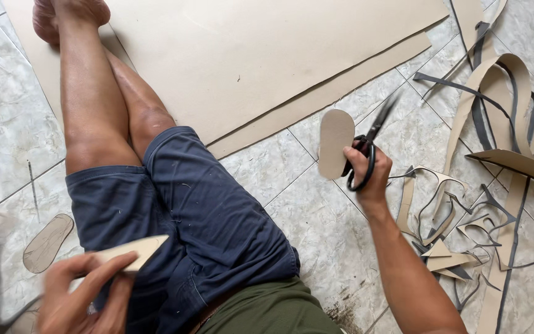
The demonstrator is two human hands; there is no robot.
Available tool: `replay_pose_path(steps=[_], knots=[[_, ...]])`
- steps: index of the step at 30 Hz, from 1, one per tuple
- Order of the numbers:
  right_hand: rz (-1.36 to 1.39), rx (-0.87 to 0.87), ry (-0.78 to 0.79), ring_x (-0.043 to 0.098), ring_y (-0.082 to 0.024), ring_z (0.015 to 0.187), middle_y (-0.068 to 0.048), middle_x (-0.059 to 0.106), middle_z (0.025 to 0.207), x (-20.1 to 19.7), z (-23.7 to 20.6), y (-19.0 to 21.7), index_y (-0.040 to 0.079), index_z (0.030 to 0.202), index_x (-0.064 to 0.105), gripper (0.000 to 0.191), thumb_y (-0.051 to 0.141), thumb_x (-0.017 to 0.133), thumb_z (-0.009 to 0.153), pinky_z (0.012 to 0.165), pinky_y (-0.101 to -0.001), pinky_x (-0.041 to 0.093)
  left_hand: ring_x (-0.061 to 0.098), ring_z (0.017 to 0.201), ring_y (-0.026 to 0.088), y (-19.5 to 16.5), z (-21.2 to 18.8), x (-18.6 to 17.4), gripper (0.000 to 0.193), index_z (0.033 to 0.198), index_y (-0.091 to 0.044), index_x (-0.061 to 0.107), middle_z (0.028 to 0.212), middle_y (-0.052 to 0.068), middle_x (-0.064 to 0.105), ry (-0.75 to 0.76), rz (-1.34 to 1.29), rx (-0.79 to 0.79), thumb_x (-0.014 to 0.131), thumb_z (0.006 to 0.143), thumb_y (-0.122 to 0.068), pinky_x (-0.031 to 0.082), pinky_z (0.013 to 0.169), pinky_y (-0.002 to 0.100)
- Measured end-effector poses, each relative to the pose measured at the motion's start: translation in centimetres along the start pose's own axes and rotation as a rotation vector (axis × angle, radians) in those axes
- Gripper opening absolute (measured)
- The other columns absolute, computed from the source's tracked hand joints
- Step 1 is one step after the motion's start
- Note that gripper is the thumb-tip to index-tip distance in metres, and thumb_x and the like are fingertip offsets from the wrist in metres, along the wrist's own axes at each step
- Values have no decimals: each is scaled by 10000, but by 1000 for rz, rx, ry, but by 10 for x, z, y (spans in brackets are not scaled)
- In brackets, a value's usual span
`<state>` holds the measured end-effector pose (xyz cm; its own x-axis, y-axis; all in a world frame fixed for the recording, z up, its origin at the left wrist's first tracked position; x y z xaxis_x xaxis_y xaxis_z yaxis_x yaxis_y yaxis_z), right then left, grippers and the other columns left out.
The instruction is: The person sits on the tiled floor and sharpens a pair of scissors on a whetstone, testing the blades on a cloth. They then take sheets of cardboard with traced sole outlines and cut out sandal sole shapes with the scissors, trimming around the drawn lines and setting finished soles aside.
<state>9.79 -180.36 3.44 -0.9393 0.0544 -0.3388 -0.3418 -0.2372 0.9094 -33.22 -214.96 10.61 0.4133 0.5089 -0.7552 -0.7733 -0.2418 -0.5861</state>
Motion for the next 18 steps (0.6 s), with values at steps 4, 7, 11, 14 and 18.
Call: replay_pose_path(steps=[4, 7, 11, 14, 18], knots=[[-189, 359, 63, 613, -100, 543, -50, 686, 708, 1, -2, -58, -33, 924, 713, 320, 280, 777, 918, 479, -267, 484, 499, 639, 217, -12, -2, -25, 371, 1125, -115, 784, 721, -11, 533, -163, 271, 341, 864, 764, -149, 393, 728, 433], [68, 374, 177, 611, -95, 530, -46, 667, 696, 42, -30, -50, 6, 944, 712, 301, 304, 750, 933, 457, -263, 499, 663, 826, 293, -43, 1, -3, 457, 1107, -37, 722, 910, 138, 667, -22, -102, 464, 708, 669, 91, 519, 800, 393], [605, 441, 671, 695, -162, 535, -83, 702, 683, 149, -105, 23, -40, 984, 695, 362, 305, 586, 991, 510, -299, 591, 725, 985, 245, -80, -3, 35, 484, 1161, -16, 722, 1022, 135, 705, -181, -258, 141, 650, 753, 234, 564, 925, 326], [714, 522, 835, 672, -149, 632, -84, 714, 775, 189, -146, 85, -74, 1039, 687, 293, 196, 694, 924, 594, -286, 569, 728, 1012, 238, -100, 0, 48, 419, 1177, -16, 704, 1079, 138, 707, -131, -289, 95, 662, 813, 188, 563, 927, 320], [768, 442, 843, 641, -121, 675, -58, 696, 802, 213, -150, 144, -71, 1015, 703, 277, 165, 765, 883, 590, -276, 538, 731, 1035, 196, -61, 9, 39, 284, 1287, 6, 609, 1173, 134, 722, -164, -702, -277, 571, 1006, -7, 582, 900, 303]])
Point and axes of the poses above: each hand's wrist, its own z-axis towards the middle knuckle, its own x-axis out of the palm, y = z × x, the point moved 10 cm from there along z, towards the middle knuckle
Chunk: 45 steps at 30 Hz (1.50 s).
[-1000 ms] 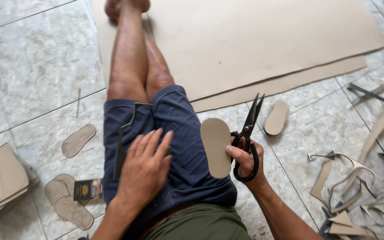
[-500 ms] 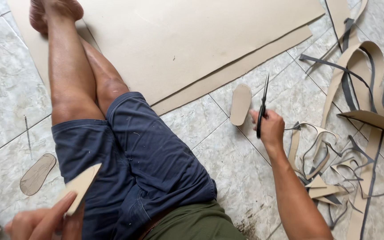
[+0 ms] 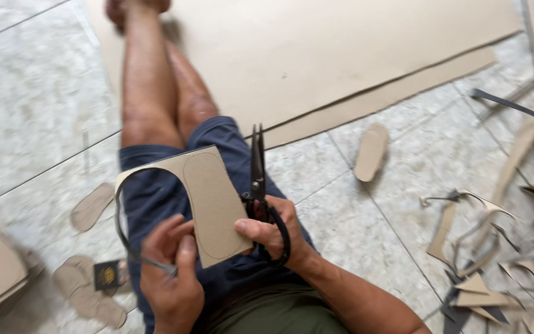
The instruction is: The person sits on the tiled floor and sharpens a pair of scissors on a whetstone, testing the blades on a cloth. They then take sheets of cardboard with traced sole outlines and cut out sandal sole shapes with the scissors, trimming around the drawn lines and setting finished soles aside.
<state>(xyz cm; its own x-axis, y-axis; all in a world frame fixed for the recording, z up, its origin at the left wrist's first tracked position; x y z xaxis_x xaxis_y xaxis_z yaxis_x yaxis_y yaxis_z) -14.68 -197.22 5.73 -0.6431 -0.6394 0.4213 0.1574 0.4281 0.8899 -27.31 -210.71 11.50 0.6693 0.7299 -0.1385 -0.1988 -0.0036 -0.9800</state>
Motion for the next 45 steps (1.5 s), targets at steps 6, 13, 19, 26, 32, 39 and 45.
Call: replay_pose_path(steps=[6, 13, 19, 26, 32, 39, 45], knots=[[-292, 79, 213, 666, -127, 596, -57, 725, 712, 31, -6, -14, -36, 903, 722, 199, 137, 777, 821, 543, -263, 531, 686, 954, 142, 24, 24, -29, 326, 1276, 60, 629, 1077, 116, 724, 33, -472, -338, 653, 987, -89, 550, 860, 277], [-214, 141, 270, 668, -137, 727, -86, 740, 830, 50, -13, -48, -75, 1044, 719, 255, 81, 729, 842, 661, -261, 525, 697, 948, 134, -17, 27, -62, 356, 1232, 51, 641, 1058, 95, 742, 31, -643, -274, 755, 926, -91, 573, 858, 291], [-295, 28, 356, 648, -152, 1124, -106, 686, 1268, 86, -18, -37, -25, 1428, 517, 625, 188, 726, 879, 964, -295, 511, 692, 804, 88, -39, 16, -70, 290, 1116, 39, 750, 919, 66, 768, -10, -522, -228, 730, 974, -214, 578, 701, 244], [-199, 0, 378, 651, -183, 1140, -145, 670, 1269, 102, -19, -21, -87, 1458, 514, 687, 205, 796, 903, 981, -317, 529, 710, 718, 88, -51, 4, -73, 240, 1082, 44, 758, 847, 86, 774, 6, -435, -222, 703, 985, -168, 575, 595, 225], [-302, -99, 308, 714, -137, 938, -120, 764, 1074, 93, -24, -18, -118, 1317, 631, 595, 190, 832, 849, 820, -267, 574, 715, 716, 96, -46, 3, -73, 226, 1072, 51, 754, 842, 95, 772, 1, -454, -222, 707, 994, -156, 586, 597, 239], [-319, -155, 279, 728, -114, 840, -103, 790, 962, 89, -28, -19, -125, 1198, 700, 482, 183, 818, 846, 751, -245, 581, 709, 727, 95, -37, -1, -72, 228, 1083, 49, 757, 856, 89, 768, -18, -521, -252, 710, 989, -154, 587, 613, 242], [-392, -123, 264, 722, -109, 737, -91, 800, 843, 92, -29, -18, -118, 1086, 749, 320, 98, 760, 850, 680, -247, 579, 706, 696, 100, -31, -2, -76, 222, 1062, 56, 752, 828, 95, 759, -1, -545, -300, 702, 988, -147, 581, 582, 248]])
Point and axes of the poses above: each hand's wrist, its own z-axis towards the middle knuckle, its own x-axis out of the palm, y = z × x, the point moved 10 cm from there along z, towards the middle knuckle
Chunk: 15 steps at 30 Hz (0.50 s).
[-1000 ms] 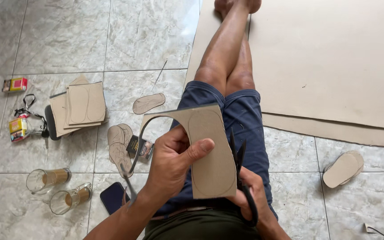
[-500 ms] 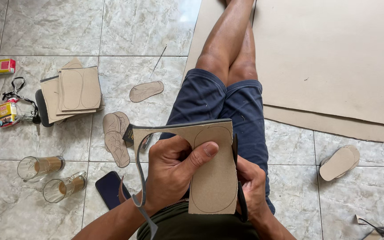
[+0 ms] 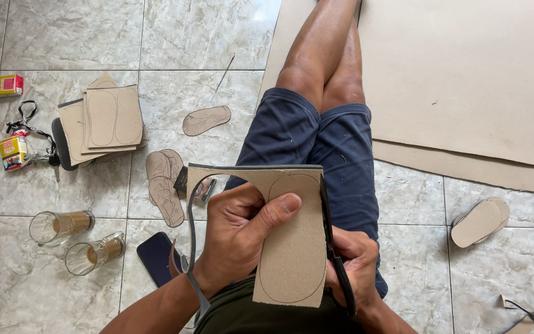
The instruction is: The person sits on the tiled floor and sharpens a pair of scissors on a whetstone, testing the blades on a cloth. They then take sheets of cardboard with traced sole outlines and cut out sandal sole shapes with the scissors, trimming around the drawn lines and setting finished soles aside.
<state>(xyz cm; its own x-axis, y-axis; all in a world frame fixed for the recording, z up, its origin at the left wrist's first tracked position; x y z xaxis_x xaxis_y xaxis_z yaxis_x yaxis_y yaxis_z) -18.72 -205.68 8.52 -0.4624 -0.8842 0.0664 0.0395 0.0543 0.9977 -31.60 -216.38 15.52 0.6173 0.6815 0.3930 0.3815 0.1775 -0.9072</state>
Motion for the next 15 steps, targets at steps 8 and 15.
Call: replay_pose_path(steps=[8, 15], knots=[[44, 27, 24, 694, -104, 782, -68, 741, 885, 4, 4, 6, -83, 1103, 707, 336, 95, 702, 818, 712, -247, 571, 712, 683, 96, 5, -4, 0, 233, 1049, 47, 763, 813, 97, 771, 39, 119, -58, 694, 979, -164, 576, 570, 243], [105, 93, 84, 686, -107, 805, -77, 752, 904, 6, 3, 3, -86, 1127, 700, 390, 103, 670, 786, 730, -246, 549, 694, 706, 83, 10, -1, -1, 234, 1059, 45, 763, 828, 80, 766, 97, 136, -106, 694, 977, -163, 567, 589, 234]])
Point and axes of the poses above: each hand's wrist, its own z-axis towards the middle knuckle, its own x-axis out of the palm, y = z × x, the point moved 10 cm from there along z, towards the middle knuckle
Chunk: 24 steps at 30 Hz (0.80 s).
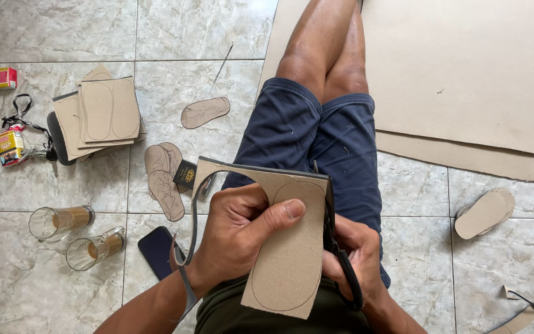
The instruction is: The person sits on the tiled floor and sharpens a pair of scissors on a whetstone, testing the blades on a cloth. They then take sheets of cardboard with traced sole outlines and cut out sandal sole shapes with the scissors, trimming around the drawn lines and setting finished soles aside.
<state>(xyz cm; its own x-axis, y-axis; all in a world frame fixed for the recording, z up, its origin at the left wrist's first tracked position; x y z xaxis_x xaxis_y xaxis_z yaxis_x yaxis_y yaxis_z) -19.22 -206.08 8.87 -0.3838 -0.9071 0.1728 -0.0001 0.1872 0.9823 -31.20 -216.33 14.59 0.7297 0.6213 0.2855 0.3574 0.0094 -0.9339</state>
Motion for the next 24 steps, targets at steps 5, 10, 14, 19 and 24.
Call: replay_pose_path(steps=[5, 10, 14, 19, 24], knots=[[18, 67, -3, 681, -117, 979, -68, 734, 1036, -3, 0, -10, -67, 1197, 645, 492, 150, 655, 755, 883, -262, 536, 703, 685, 81, 0, 1, 0, 239, 1037, 39, 774, 803, 76, 766, 18, 67, -36, 701, 961, -176, 574, 570, 234], [-9, 225, 16, 560, -153, 761, -106, 639, 827, -5, -8, -24, -102, 1195, 700, 467, 174, 794, 831, 719, -300, 454, 685, 671, 77, 1, 4, -3, 237, 1017, 50, 767, 798, 72, 761, 81, 30, -92, 703, 960, -172, 551, 556, 236], [-20, 46, 75, 637, -87, 1009, -28, 693, 1067, 3, -2, 0, -63, 1233, 603, 537, 230, 706, 794, 895, -245, 493, 669, 619, 60, -1, 4, -4, 224, 970, 39, 786, 739, 64, 764, 114, 219, -90, 719, 944, -173, 522, 515, 223], [-23, 208, 63, 522, -118, 741, -39, 588, 809, 5, 0, -8, -60, 1086, 701, 432, 244, 768, 786, 678, -267, 420, 674, 628, 53, -5, 9, -6, 220, 969, 31, 792, 754, 63, 776, 170, 202, -168, 714, 937, -173, 526, 517, 221], [-74, 203, 90, 505, -107, 758, 0, 553, 808, 4, -1, -7, -16, 1092, 693, 453, 291, 750, 763, 681, -261, 415, 655, 611, 29, -9, 13, -7, 226, 939, 7, 800, 713, 34, 764, 221, 321, -164, 727, 917, -205, 511, 495, 217]])
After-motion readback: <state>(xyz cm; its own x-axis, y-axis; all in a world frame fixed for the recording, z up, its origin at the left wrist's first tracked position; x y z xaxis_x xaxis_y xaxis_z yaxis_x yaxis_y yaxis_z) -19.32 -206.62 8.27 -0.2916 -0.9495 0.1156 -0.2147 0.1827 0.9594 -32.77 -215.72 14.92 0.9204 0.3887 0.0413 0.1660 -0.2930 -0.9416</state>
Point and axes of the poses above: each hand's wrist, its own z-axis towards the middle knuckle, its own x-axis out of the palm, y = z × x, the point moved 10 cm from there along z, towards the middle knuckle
